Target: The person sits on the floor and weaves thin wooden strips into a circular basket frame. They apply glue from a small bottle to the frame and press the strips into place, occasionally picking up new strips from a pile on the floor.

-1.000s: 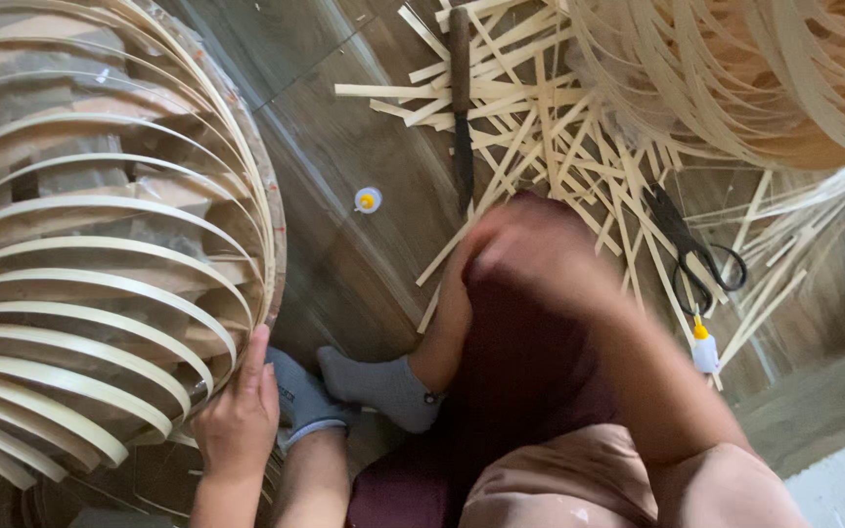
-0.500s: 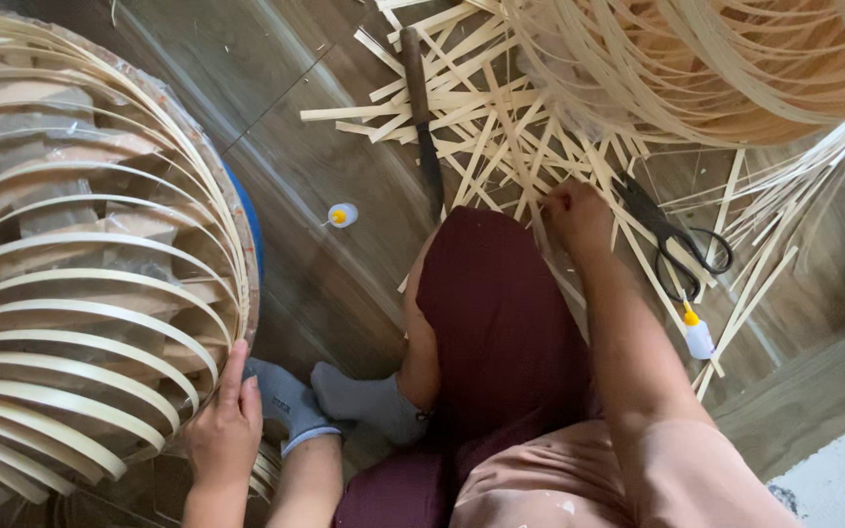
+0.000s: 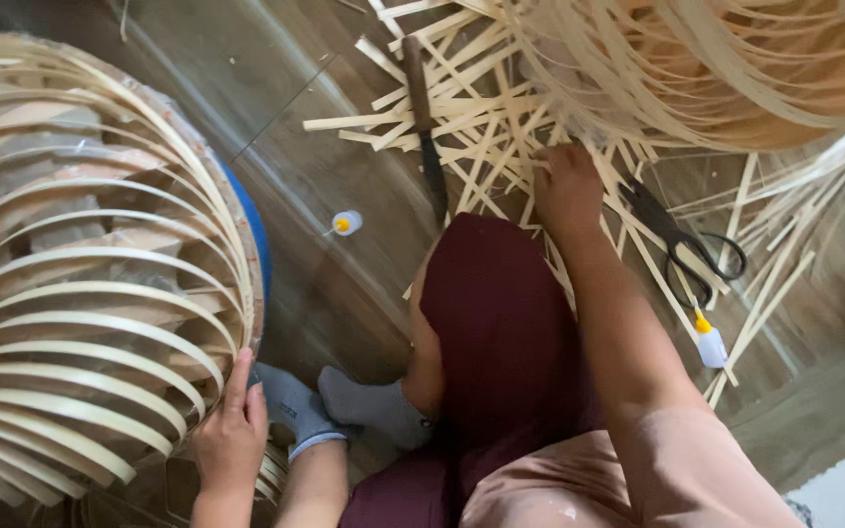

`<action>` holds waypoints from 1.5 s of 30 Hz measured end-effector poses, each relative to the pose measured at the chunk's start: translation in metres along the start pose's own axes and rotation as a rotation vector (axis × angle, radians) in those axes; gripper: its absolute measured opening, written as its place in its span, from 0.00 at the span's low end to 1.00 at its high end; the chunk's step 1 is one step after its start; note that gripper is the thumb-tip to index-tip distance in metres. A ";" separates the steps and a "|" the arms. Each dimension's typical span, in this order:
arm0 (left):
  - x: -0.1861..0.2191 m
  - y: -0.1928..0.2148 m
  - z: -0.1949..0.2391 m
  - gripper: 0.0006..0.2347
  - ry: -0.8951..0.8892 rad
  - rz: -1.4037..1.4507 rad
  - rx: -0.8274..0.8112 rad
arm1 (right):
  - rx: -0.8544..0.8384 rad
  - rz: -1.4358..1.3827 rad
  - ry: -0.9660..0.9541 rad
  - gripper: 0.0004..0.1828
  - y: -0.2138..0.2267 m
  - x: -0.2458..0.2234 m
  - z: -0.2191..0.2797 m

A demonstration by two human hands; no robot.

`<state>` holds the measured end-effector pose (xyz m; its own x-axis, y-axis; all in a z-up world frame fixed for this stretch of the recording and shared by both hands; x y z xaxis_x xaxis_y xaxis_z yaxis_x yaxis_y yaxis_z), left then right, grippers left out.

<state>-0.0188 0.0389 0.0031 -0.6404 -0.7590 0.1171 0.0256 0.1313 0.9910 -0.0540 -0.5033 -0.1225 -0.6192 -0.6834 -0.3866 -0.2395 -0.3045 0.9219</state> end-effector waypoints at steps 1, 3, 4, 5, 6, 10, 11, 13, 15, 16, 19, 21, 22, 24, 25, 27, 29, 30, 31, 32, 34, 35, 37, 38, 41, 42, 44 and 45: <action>0.001 0.001 0.000 0.27 -0.005 -0.010 -0.005 | 0.045 0.078 0.067 0.13 -0.002 -0.008 -0.002; 0.002 0.003 0.000 0.28 -0.019 -0.013 -0.005 | -0.089 0.243 -0.034 0.16 -0.017 0.000 -0.012; 0.002 0.005 0.000 0.28 -0.028 -0.006 0.002 | -0.153 0.327 -0.084 0.18 -0.021 0.006 -0.015; 0.003 0.006 -0.003 0.29 -0.037 -0.002 0.015 | -0.247 0.324 -0.166 0.17 -0.024 0.013 -0.018; 0.002 0.006 -0.005 0.29 -0.033 0.005 0.012 | -0.340 0.320 -0.249 0.16 -0.024 0.022 -0.017; 0.000 0.005 -0.004 0.30 -0.007 0.032 -0.006 | -0.269 0.194 -0.134 0.13 -0.008 0.003 -0.016; -0.001 0.005 -0.005 0.31 -0.001 0.036 -0.006 | -0.268 0.152 -0.086 0.12 -0.012 -0.009 -0.022; -0.002 0.003 -0.006 0.30 0.026 0.048 -0.032 | -0.268 0.065 0.007 0.12 -0.025 -0.035 -0.040; -0.002 0.008 -0.008 0.30 0.015 0.051 -0.005 | -0.191 -0.040 0.167 0.12 -0.042 -0.070 -0.059; 0.000 0.012 -0.009 0.30 -0.008 0.047 0.036 | -0.152 -0.095 0.247 0.12 -0.050 -0.086 -0.069; 0.004 0.023 -0.015 0.30 -0.045 0.044 0.113 | -0.167 0.077 0.389 0.16 -0.086 -0.124 -0.105; 0.004 0.026 -0.020 0.29 -0.044 0.036 0.136 | -0.171 0.114 0.407 0.21 -0.099 -0.138 -0.125; 0.003 0.028 -0.021 0.29 -0.037 0.026 0.139 | -0.171 0.133 0.419 0.24 -0.103 -0.144 -0.134; 0.000 0.030 -0.016 0.28 -0.010 0.029 0.109 | -0.191 0.224 0.345 0.17 -0.110 -0.140 -0.139; -0.002 0.027 -0.016 0.28 0.005 0.041 0.082 | -0.199 0.273 0.302 0.14 -0.110 -0.135 -0.144; -0.007 0.017 -0.016 0.27 0.040 0.048 0.005 | -0.161 -0.184 0.015 0.06 -0.085 -0.115 -0.160; -0.011 0.006 -0.011 0.26 0.082 0.041 -0.108 | 0.110 -0.394 0.094 0.09 -0.041 -0.115 -0.172; -0.010 0.004 -0.008 0.25 0.085 0.042 -0.110 | 0.074 -0.454 0.170 0.08 -0.027 -0.121 -0.176; -0.012 0.002 -0.006 0.25 0.089 0.037 -0.113 | 0.037 -0.447 0.201 0.08 -0.017 -0.130 -0.185; -0.013 0.000 -0.005 0.24 0.094 0.033 -0.116 | 0.001 -0.401 0.203 0.09 -0.007 -0.139 -0.190; -0.009 0.011 -0.004 0.26 0.030 0.050 0.047 | -0.040 -0.362 0.257 0.10 0.012 -0.167 -0.186; -0.008 0.016 -0.003 0.27 -0.002 0.053 0.133 | -0.051 -0.362 0.309 0.11 0.022 -0.186 -0.176; -0.010 0.012 -0.003 0.27 0.002 0.065 0.107 | -0.082 -0.396 0.447 0.12 0.040 -0.225 -0.143; -0.009 0.012 -0.001 0.28 0.003 0.074 0.092 | -0.108 -0.419 0.536 0.13 0.049 -0.247 -0.121; -0.010 0.008 -0.003 0.27 0.007 0.058 -0.009 | -0.164 -0.465 0.814 0.15 0.075 -0.302 -0.032; -0.008 0.016 -0.004 0.28 -0.013 0.057 0.047 | -0.180 -0.469 0.906 0.15 0.087 -0.316 -0.005; -0.003 0.030 -0.005 0.29 -0.066 0.061 0.165 | -0.208 -0.460 1.074 0.16 0.098 -0.338 0.056; -0.002 0.033 -0.006 0.29 -0.074 0.053 0.188 | -0.215 -0.455 1.140 0.17 0.101 -0.347 0.081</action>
<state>-0.0124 0.0406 0.0360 -0.6969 -0.6998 0.1566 -0.0787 0.2918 0.9533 0.0763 -0.2428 0.1065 0.5145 -0.6407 -0.5699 -0.0687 -0.6932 0.7174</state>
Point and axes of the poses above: each hand's wrist, its own z-axis away from the middle knuckle, its own y-axis out of the back of the hand, x = y × z, the point moved 8 cm from there along -z, towards the middle knuckle, and after that the axes turned 10 degrees about -y, right-handed, at the moved point
